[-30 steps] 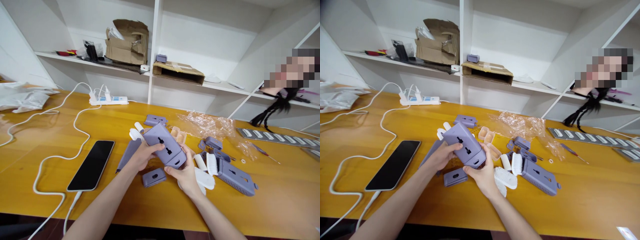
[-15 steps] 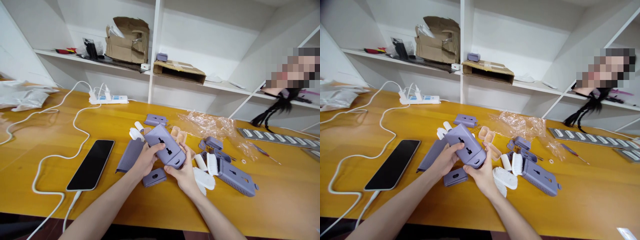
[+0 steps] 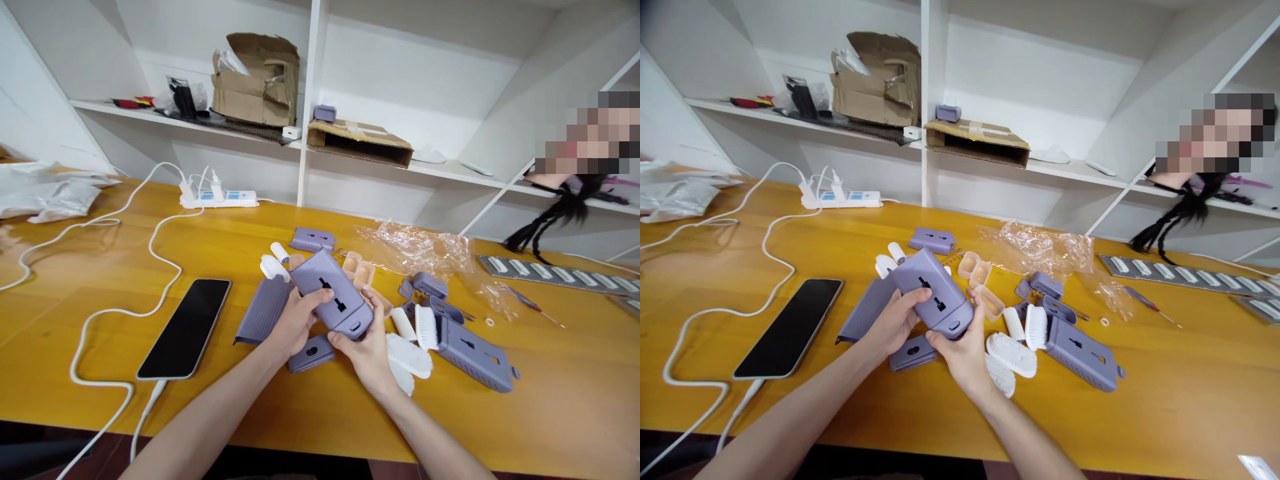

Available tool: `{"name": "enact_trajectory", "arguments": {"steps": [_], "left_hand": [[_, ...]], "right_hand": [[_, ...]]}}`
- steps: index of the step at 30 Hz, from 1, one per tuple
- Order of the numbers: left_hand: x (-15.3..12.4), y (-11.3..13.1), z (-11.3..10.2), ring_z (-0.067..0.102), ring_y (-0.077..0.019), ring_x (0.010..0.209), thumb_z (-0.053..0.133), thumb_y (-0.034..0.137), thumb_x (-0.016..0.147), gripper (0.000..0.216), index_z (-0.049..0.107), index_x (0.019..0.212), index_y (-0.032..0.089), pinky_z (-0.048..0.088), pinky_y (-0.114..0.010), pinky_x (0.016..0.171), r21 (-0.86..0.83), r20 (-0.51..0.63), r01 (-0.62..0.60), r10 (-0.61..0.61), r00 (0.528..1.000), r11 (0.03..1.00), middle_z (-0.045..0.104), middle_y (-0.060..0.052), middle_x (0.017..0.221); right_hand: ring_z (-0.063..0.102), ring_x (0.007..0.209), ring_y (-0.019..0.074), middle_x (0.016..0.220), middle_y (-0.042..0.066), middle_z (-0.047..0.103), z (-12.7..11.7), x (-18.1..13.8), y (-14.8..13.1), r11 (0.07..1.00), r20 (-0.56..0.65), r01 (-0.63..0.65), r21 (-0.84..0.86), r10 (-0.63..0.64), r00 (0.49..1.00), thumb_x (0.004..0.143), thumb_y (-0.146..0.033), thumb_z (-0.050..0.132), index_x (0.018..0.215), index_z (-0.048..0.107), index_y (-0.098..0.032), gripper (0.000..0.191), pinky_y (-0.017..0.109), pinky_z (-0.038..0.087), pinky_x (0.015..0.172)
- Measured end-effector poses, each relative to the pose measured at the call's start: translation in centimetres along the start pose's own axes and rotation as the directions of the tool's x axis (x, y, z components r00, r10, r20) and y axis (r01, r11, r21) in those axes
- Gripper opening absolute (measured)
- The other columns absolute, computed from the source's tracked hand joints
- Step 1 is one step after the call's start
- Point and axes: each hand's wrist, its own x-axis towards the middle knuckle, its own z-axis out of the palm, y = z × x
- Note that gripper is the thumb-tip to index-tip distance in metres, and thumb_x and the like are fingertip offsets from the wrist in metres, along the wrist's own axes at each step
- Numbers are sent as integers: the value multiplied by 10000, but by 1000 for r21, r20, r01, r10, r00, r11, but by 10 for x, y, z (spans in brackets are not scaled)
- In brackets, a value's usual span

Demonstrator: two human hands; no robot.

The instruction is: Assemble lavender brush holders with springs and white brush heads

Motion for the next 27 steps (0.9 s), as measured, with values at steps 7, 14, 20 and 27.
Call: {"name": "enact_trajectory", "arguments": {"steps": [7, 14, 20, 27], "left_hand": [[-2, 2, 1, 613, -164, 753, 740, 218, 575, 427, 617, 984, 200, 480, -280, 664, 2, -14, -2, 2, 1000, 1000, 669, 6, 821], [-3, -2, 4, 614, -163, 756, 744, 212, 553, 400, 616, 931, 185, 477, -293, 710, -53, -42, -11, 8, 999, 999, 670, 4, 816], [-5, -11, 7, 608, -151, 757, 728, 219, 587, 320, 583, 871, 184, 469, -292, 728, -143, -115, -26, 10, 993, 989, 663, 18, 804], [-7, -9, 7, 607, -158, 750, 716, 216, 591, 345, 600, 915, 187, 466, -298, 730, -128, -123, -60, 44, 991, 990, 660, 23, 767]], "right_hand": [[544, 995, 222, 1044, 47, 531, -1, 2, 0, 1000, 35, -15, 27, 15, 999, 530, -223, 762, 1175, 321, -261, 782, 369, 466, 846], [542, 988, 211, 1091, 51, 499, 5, -3, 1, 1000, -4, 1, 21, -1, 1000, 546, -198, 742, 1157, 321, -266, 746, 359, 463, 852], [517, 1004, 206, 1123, 49, 447, 13, -10, 7, 999, -79, -5, 32, 8, 997, 573, -196, 717, 1128, 315, -264, 689, 372, 441, 880], [558, 982, 215, 1053, 43, 536, 4, -1, -4, 999, 36, -13, 49, 12, 999, 558, -191, 743, 1165, 316, -277, 747, 366, 450, 874]]}}
